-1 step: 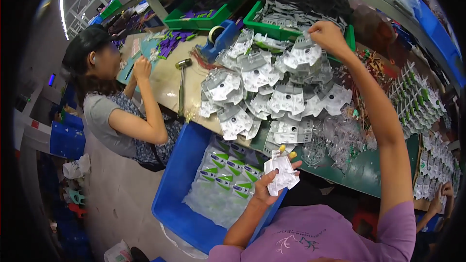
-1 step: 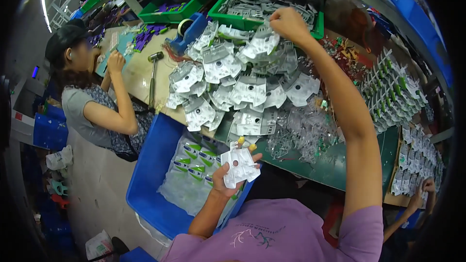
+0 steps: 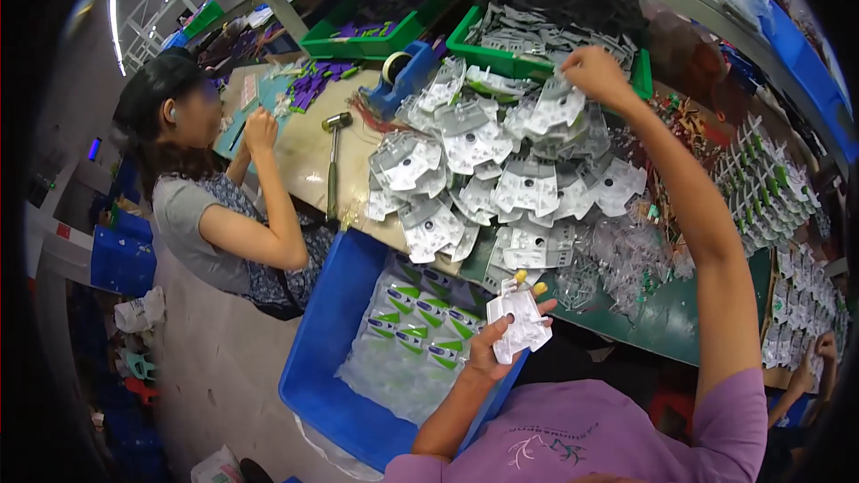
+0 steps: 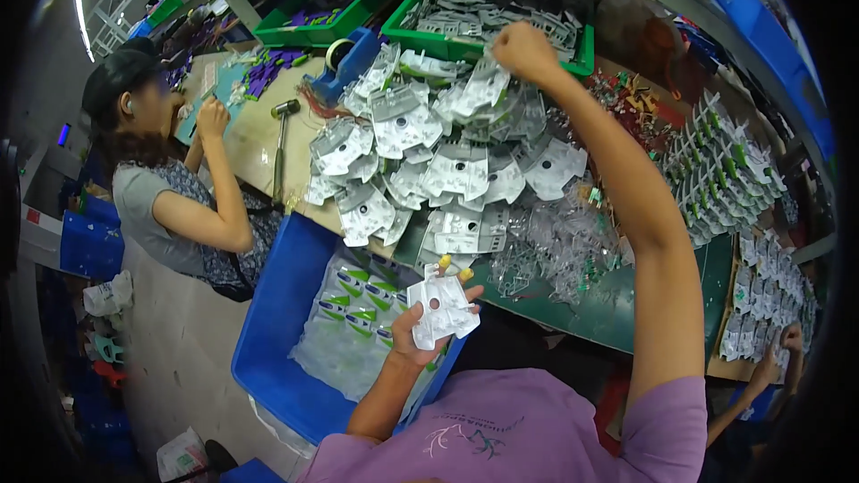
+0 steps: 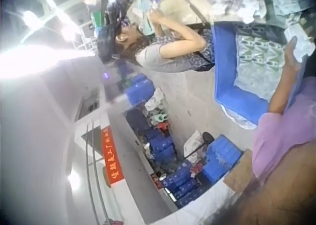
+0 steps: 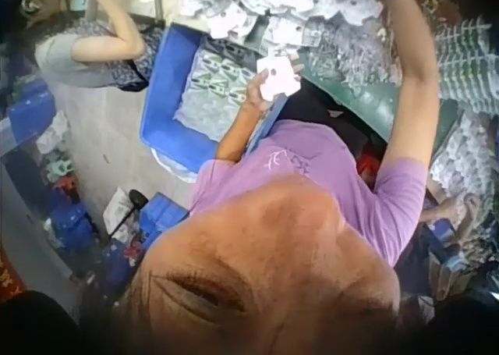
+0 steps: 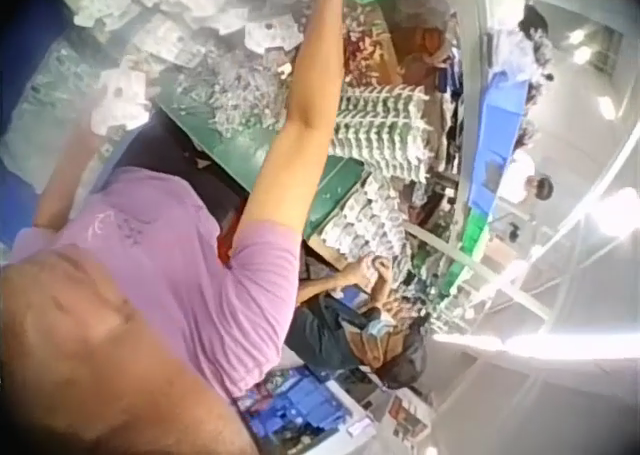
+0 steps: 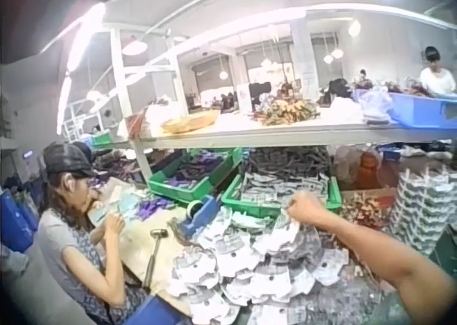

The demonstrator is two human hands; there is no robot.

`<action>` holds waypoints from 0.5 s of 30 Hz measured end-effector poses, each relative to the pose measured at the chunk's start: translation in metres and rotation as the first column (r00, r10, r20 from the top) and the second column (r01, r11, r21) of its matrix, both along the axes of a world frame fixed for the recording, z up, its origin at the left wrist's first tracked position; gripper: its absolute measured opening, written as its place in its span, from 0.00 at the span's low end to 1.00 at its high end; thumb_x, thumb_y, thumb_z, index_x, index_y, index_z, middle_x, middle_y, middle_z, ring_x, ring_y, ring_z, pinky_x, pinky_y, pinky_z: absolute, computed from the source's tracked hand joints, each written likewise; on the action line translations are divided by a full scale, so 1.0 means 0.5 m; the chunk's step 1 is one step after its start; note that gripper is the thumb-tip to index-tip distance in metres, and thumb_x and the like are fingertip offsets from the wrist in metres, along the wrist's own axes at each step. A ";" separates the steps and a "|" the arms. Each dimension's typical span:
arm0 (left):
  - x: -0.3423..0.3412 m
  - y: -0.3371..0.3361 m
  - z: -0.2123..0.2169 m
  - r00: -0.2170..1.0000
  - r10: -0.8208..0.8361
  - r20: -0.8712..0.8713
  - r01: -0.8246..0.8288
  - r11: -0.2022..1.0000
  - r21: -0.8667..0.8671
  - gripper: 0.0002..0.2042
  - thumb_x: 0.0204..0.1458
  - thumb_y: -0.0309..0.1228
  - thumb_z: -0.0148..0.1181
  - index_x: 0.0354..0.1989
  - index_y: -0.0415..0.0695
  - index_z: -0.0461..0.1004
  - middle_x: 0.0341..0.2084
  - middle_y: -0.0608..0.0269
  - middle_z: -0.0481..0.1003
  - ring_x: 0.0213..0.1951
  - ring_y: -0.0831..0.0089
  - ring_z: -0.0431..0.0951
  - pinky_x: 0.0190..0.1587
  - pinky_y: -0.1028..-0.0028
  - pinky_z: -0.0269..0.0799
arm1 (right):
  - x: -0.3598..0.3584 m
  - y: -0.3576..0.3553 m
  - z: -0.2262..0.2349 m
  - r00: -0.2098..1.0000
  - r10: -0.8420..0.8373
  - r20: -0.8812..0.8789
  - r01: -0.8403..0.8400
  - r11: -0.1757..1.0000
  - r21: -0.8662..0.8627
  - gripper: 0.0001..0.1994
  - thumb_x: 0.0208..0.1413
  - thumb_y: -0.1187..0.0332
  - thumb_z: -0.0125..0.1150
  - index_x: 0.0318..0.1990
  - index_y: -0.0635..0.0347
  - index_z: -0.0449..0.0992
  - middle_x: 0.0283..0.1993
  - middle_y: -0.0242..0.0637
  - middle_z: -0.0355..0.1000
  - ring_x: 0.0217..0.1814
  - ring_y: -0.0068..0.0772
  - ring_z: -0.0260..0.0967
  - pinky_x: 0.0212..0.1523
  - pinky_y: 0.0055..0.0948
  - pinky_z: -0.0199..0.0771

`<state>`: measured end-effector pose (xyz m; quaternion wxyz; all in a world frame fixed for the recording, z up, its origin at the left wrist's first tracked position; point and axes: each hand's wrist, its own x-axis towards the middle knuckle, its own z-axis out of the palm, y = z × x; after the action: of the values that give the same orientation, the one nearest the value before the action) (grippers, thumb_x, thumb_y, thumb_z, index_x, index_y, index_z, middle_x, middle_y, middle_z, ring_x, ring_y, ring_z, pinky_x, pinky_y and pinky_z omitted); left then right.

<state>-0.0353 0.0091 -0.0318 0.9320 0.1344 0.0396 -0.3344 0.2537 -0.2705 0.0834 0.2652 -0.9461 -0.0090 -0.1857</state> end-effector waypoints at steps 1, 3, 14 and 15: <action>0.003 0.000 0.003 1.000 0.019 -0.007 -0.019 1.000 0.016 0.38 0.42 0.33 0.61 0.63 0.39 0.50 0.57 0.46 0.60 0.59 0.48 0.61 0.60 0.56 0.60 | 0.012 0.013 -0.009 0.996 0.000 -0.086 -0.005 0.999 -0.049 0.10 0.40 0.67 0.54 0.27 0.58 0.80 0.28 0.49 0.75 0.33 0.47 0.74 0.36 0.38 0.73; 0.017 -0.002 0.012 0.999 0.049 -0.012 -0.048 0.998 0.027 0.38 0.42 0.33 0.61 0.63 0.40 0.49 0.58 0.47 0.59 0.60 0.48 0.59 0.60 0.56 0.60 | 0.036 0.015 -0.014 0.992 0.034 -0.119 -0.051 0.988 -0.145 0.09 0.41 0.64 0.56 0.27 0.56 0.81 0.28 0.49 0.75 0.33 0.49 0.74 0.37 0.41 0.73; 0.087 -0.022 0.019 0.997 0.063 0.047 -0.065 0.997 0.048 0.36 0.42 0.38 0.62 0.60 0.42 0.53 0.55 0.46 0.61 0.59 0.47 0.62 0.60 0.55 0.59 | 0.220 0.036 -0.015 0.987 -0.127 -0.100 0.073 0.903 -0.424 0.12 0.41 0.66 0.65 0.38 0.51 0.80 0.38 0.43 0.76 0.43 0.45 0.73 0.43 0.38 0.73; 0.087 -0.019 0.022 0.998 0.029 0.060 -0.033 0.997 0.069 0.37 0.41 0.39 0.62 0.61 0.42 0.53 0.56 0.46 0.61 0.58 0.47 0.63 0.60 0.56 0.59 | 0.222 0.044 -0.020 0.987 -0.118 -0.109 0.062 0.906 -0.419 0.12 0.41 0.66 0.65 0.38 0.51 0.80 0.38 0.43 0.76 0.43 0.45 0.73 0.43 0.38 0.73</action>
<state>0.0084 -0.0005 -0.0209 0.9325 0.1762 0.0257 -0.3142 0.3649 -0.2485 0.0732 0.0498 -0.9903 0.0131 -0.1287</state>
